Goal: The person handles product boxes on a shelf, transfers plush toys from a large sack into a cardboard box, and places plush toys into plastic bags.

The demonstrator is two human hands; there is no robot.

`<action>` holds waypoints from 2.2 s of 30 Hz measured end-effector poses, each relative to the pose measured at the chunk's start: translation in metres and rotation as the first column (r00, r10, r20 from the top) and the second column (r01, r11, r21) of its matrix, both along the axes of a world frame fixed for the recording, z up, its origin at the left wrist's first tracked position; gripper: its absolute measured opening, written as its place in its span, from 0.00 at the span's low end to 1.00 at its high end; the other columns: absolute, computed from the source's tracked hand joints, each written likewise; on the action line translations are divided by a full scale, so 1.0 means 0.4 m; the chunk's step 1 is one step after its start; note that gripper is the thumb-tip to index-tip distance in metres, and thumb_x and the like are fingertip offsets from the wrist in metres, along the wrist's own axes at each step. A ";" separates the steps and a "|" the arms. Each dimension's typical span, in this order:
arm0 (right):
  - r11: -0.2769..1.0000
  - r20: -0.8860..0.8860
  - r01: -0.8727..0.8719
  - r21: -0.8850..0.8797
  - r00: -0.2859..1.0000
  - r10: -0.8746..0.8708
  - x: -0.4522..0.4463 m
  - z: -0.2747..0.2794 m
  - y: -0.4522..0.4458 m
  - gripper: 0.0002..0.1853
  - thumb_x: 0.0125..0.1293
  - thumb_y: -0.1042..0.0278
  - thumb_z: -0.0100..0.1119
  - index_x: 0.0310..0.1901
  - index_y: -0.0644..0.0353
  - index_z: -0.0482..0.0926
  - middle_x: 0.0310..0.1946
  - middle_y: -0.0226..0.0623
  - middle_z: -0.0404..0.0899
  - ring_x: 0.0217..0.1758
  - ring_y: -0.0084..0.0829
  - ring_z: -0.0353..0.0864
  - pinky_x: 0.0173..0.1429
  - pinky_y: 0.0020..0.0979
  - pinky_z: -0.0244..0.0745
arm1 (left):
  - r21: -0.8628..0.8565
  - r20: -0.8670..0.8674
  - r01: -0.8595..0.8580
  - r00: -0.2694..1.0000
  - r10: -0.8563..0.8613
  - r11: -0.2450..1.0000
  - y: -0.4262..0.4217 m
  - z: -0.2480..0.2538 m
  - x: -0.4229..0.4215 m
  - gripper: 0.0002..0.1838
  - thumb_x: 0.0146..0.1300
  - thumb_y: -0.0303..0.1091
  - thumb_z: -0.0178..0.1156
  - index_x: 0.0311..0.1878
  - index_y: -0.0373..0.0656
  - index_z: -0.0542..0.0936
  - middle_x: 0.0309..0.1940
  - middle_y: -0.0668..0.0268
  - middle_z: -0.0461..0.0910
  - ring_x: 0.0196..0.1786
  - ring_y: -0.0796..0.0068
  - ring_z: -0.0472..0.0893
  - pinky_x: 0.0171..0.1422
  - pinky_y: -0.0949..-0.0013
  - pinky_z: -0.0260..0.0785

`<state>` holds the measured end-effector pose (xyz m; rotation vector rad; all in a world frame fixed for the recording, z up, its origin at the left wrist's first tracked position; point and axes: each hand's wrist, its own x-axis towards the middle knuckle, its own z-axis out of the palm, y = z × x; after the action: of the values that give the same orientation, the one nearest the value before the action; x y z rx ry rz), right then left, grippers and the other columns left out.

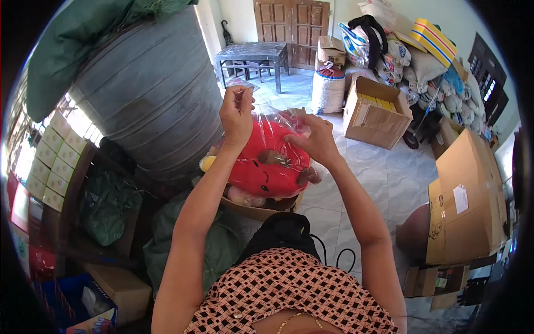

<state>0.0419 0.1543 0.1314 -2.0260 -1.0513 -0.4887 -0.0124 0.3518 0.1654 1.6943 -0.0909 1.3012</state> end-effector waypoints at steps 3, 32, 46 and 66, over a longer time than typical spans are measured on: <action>0.994 -0.331 -0.105 0.018 0.938 0.105 -0.026 0.039 0.055 0.13 0.54 0.65 0.66 0.41 0.59 0.81 0.36 0.39 0.81 0.39 0.33 0.80 0.47 0.34 0.72 | -0.092 0.028 -0.003 1.000 0.005 0.996 0.044 0.004 -0.009 0.06 0.65 0.31 0.58 0.37 0.39 0.74 0.24 0.69 0.76 0.26 0.82 0.76 0.30 0.77 0.70; 0.988 0.078 0.139 0.069 0.986 -0.145 0.011 0.025 0.013 0.12 0.53 0.70 0.68 0.39 0.61 0.82 0.27 0.34 0.74 0.25 0.28 0.75 0.31 0.28 0.71 | -0.222 -0.398 0.499 0.738 -0.546 0.837 0.112 -0.025 0.032 0.11 0.64 0.33 0.57 0.43 0.36 0.82 0.35 0.61 0.84 0.35 0.79 0.80 0.36 0.77 0.72; 0.998 0.025 -0.024 0.056 0.999 0.023 0.030 0.148 0.030 0.22 0.51 0.57 0.69 0.45 0.61 0.81 0.40 0.42 0.78 0.45 0.38 0.77 0.51 0.36 0.71 | -0.123 -0.397 0.535 0.745 -0.536 0.836 0.140 -0.010 0.011 0.09 0.63 0.32 0.59 0.41 0.38 0.84 0.30 0.67 0.84 0.30 0.85 0.77 0.34 0.80 0.70; 0.992 0.457 -0.103 -0.068 0.881 0.123 -0.032 0.084 0.149 0.22 0.50 0.75 0.57 0.50 0.56 0.72 0.39 0.36 0.70 0.40 0.37 0.75 0.43 0.35 0.74 | -0.265 -0.424 0.537 0.681 -0.597 0.801 0.074 0.046 -0.001 0.11 0.66 0.31 0.54 0.43 0.35 0.82 0.34 0.65 0.82 0.33 0.82 0.77 0.39 0.77 0.71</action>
<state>0.0290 0.2141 0.1650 -1.9129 -1.4637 -0.9235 -0.0129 0.3816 0.1839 1.6538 -0.2191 0.3765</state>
